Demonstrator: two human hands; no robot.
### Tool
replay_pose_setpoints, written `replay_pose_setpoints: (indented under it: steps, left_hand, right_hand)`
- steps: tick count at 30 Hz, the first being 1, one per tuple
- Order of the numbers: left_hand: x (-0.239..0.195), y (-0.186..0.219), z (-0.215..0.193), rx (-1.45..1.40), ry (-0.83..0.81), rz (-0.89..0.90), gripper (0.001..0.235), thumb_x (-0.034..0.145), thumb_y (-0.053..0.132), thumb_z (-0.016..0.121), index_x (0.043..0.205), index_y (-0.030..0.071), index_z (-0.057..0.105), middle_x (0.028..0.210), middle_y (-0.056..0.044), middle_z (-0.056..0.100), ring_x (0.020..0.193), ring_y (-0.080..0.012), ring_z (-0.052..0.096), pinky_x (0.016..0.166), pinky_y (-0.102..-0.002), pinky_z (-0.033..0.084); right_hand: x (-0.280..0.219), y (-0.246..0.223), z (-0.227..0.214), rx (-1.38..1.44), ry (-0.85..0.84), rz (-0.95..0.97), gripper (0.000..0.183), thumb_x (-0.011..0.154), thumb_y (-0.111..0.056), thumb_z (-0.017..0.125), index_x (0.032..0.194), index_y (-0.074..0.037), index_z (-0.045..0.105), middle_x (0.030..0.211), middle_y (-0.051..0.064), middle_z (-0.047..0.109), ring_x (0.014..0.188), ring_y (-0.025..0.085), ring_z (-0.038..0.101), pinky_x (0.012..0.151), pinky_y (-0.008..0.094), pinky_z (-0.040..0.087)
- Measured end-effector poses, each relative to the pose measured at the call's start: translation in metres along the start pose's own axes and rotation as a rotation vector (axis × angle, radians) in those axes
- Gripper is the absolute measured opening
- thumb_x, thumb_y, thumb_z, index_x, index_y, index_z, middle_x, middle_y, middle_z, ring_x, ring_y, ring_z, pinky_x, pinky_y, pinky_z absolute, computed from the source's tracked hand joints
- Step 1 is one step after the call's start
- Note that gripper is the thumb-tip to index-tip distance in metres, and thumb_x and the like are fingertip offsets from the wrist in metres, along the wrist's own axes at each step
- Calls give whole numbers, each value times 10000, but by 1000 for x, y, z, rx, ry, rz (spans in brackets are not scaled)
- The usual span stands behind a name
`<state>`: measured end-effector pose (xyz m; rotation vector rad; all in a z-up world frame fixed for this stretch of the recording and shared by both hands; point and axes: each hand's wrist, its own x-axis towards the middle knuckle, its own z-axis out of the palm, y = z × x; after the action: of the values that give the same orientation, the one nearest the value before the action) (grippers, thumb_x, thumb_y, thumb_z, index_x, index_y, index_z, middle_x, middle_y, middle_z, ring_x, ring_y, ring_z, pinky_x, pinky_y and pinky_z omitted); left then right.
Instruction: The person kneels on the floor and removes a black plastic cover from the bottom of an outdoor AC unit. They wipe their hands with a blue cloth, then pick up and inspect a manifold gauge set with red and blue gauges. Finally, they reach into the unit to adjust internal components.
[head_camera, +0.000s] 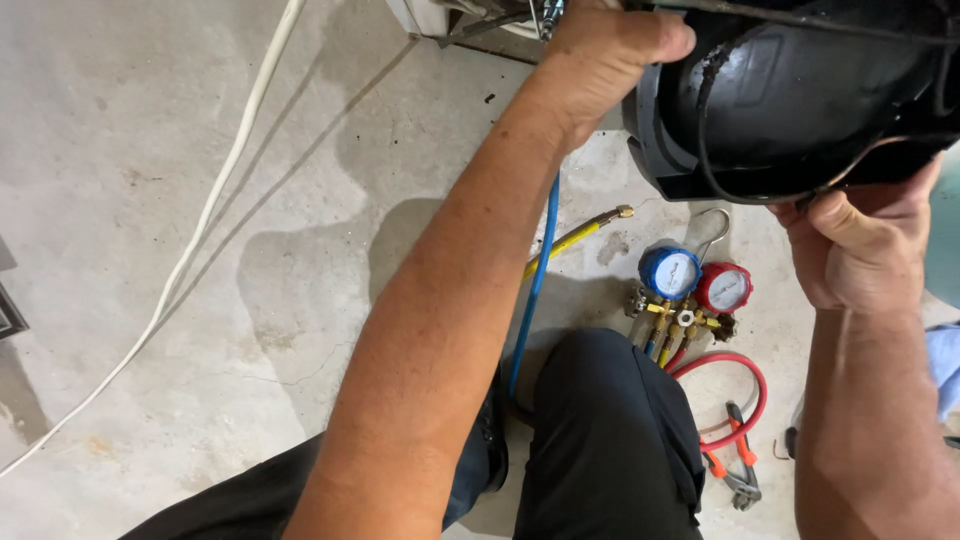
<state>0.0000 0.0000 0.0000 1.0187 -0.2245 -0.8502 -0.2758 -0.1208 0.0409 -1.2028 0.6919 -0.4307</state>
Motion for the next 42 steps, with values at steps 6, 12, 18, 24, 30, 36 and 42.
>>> replay_pose_setpoints:
  steps: [6, 12, 18, 24, 30, 36, 42]
  left_hand:
    - [-3, 1, 19, 8, 135, 102, 202, 584, 72, 820, 624, 155, 640, 650, 52, 650, 621, -134, 631, 600, -357, 560]
    - [-35, -13, 34, -160, 249, 84, 420, 739, 56, 720, 1145, 9, 622, 1049, -112, 703, 967, -280, 650, 867, -399, 527]
    - [-95, -10, 63, -53, 436, -88, 871, 890, 614, 444, 1536, 32, 393, 1605, -178, 425, 1523, -280, 367, 1262, -390, 254]
    - [-106, -7, 68, 11, 312, 8, 882, 866, 642, 588, 1537, 103, 394, 1518, -108, 514, 1435, -221, 477, 1241, -352, 368]
    - [-105, 13, 75, 149, 302, -55, 974, 775, 572, 658, 1549, 102, 300, 1431, -149, 592, 1344, -283, 590, 1142, -368, 510]
    - [-100, 23, 81, 308, 396, -157, 953, 735, 629, 568, 1506, 101, 377, 1343, -126, 670, 1266, -274, 651, 1045, -357, 551]
    - [-100, 31, 86, 303, 428, -188, 871, 761, 569, 563, 1478, 94, 425, 1304, -120, 697, 1234, -286, 680, 1025, -369, 576]
  right_hand:
    - [5, 7, 12, -128, 33, -192, 859, 843, -115, 804, 1564, -221, 350, 1586, 141, 514, 1334, 307, 598, 965, 480, 618]
    - [9, 14, 9, -119, 58, -233, 931, 774, -285, 874, 1528, -203, 334, 1255, 117, 578, 753, 197, 576, 620, 348, 568]
    - [10, 6, 10, -184, -64, -336, 824, 835, -200, 787, 1514, -153, 323, 1426, 168, 500, 887, 219, 560, 717, 337, 552]
    - [6, -15, 27, -82, -179, -310, 678, 898, -30, 662, 1456, -190, 310, 1570, 177, 387, 1472, 378, 442, 1262, 591, 477]
    - [4, -21, 39, -60, -186, -297, 645, 926, -5, 636, 1435, -217, 303, 1600, 179, 353, 1507, 397, 395, 1246, 633, 445]
    - [6, -13, 39, -30, -101, -343, 679, 879, 3, 711, 1423, -164, 341, 1513, 153, 442, 1440, 329, 467, 1327, 548, 437]
    - [7, -12, 41, -6, -108, -365, 650, 901, 27, 697, 1418, -168, 352, 1511, 161, 450, 1436, 334, 470, 1327, 558, 428]
